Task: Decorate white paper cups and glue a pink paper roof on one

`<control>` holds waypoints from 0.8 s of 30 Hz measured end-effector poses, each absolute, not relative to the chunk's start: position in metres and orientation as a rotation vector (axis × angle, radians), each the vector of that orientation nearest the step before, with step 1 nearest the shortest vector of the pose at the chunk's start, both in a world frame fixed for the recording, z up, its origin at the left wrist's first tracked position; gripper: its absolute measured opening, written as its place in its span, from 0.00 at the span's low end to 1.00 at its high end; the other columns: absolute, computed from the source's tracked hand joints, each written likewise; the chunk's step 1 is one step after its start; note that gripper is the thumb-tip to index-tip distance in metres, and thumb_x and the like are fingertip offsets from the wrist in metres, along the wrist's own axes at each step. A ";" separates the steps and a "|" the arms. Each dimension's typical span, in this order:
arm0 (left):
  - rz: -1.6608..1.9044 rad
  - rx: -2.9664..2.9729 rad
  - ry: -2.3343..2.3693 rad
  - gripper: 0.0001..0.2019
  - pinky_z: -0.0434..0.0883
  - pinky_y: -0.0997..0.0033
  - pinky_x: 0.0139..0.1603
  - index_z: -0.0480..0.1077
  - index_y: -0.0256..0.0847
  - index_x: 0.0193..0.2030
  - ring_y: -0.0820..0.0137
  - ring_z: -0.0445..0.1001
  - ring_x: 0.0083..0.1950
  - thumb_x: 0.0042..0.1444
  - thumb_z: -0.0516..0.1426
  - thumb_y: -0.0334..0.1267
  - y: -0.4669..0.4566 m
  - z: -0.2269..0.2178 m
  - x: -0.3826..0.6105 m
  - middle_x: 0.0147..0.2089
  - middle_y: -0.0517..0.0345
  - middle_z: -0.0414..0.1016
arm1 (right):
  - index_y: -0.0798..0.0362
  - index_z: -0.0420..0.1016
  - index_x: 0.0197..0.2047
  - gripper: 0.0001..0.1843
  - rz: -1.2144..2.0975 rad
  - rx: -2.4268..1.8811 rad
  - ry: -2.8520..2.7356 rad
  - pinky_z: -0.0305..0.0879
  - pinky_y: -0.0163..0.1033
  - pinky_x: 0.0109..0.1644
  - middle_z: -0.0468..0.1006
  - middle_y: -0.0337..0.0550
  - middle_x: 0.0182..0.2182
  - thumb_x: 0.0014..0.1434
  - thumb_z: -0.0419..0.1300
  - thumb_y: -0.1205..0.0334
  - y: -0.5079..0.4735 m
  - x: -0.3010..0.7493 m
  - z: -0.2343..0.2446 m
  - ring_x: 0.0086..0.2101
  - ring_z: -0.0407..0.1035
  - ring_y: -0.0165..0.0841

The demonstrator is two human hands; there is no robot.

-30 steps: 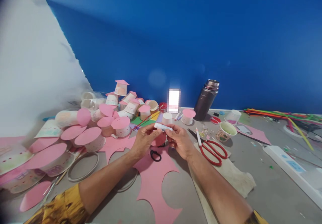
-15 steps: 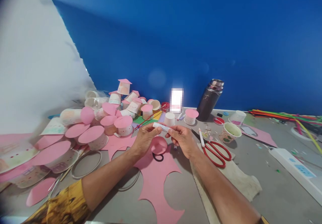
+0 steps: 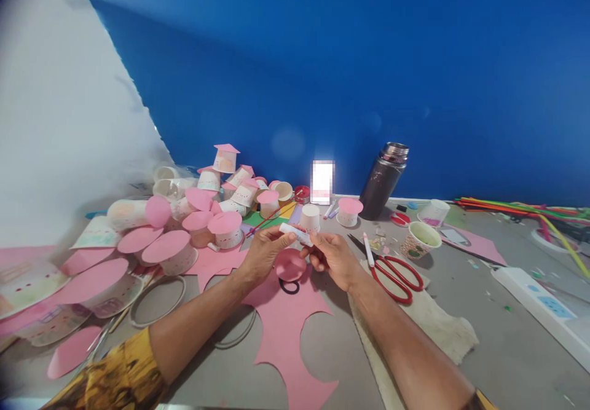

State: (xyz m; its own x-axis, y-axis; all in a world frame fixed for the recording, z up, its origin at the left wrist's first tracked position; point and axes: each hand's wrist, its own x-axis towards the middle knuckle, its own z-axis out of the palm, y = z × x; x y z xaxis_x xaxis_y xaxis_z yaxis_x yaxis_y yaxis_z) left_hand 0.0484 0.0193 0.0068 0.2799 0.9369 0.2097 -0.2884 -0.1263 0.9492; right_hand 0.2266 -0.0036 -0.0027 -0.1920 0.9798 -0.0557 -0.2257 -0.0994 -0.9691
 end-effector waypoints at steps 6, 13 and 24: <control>1.149 1.381 0.791 0.12 0.73 0.63 0.46 0.82 0.41 0.35 0.63 0.78 0.39 0.49 0.69 0.46 0.020 0.008 0.046 0.36 0.54 0.83 | 0.52 0.83 0.40 0.26 1.307 -1.059 -1.238 0.57 0.34 0.23 0.81 0.41 0.29 0.48 0.76 0.39 -0.001 0.230 -0.005 0.22 0.65 0.26; 0.898 1.861 1.109 0.15 0.71 0.60 0.50 0.82 0.42 0.40 0.55 0.75 0.49 0.43 0.69 0.40 0.042 0.006 0.029 0.46 0.48 0.81 | 0.52 0.80 0.35 0.30 1.211 -1.044 -0.942 0.59 0.33 0.25 0.79 0.40 0.30 0.40 0.79 0.37 0.011 0.240 -0.002 0.24 0.63 0.25; 1.079 1.736 1.430 0.11 0.56 0.68 0.31 0.58 0.45 0.22 0.69 0.60 0.28 0.50 0.57 0.36 0.048 -0.005 0.028 0.22 0.66 0.58 | 0.50 0.78 0.34 0.15 0.820 -1.313 -1.502 0.57 0.37 0.29 0.75 0.37 0.24 0.60 0.63 0.46 -0.005 0.229 0.004 0.24 0.62 0.29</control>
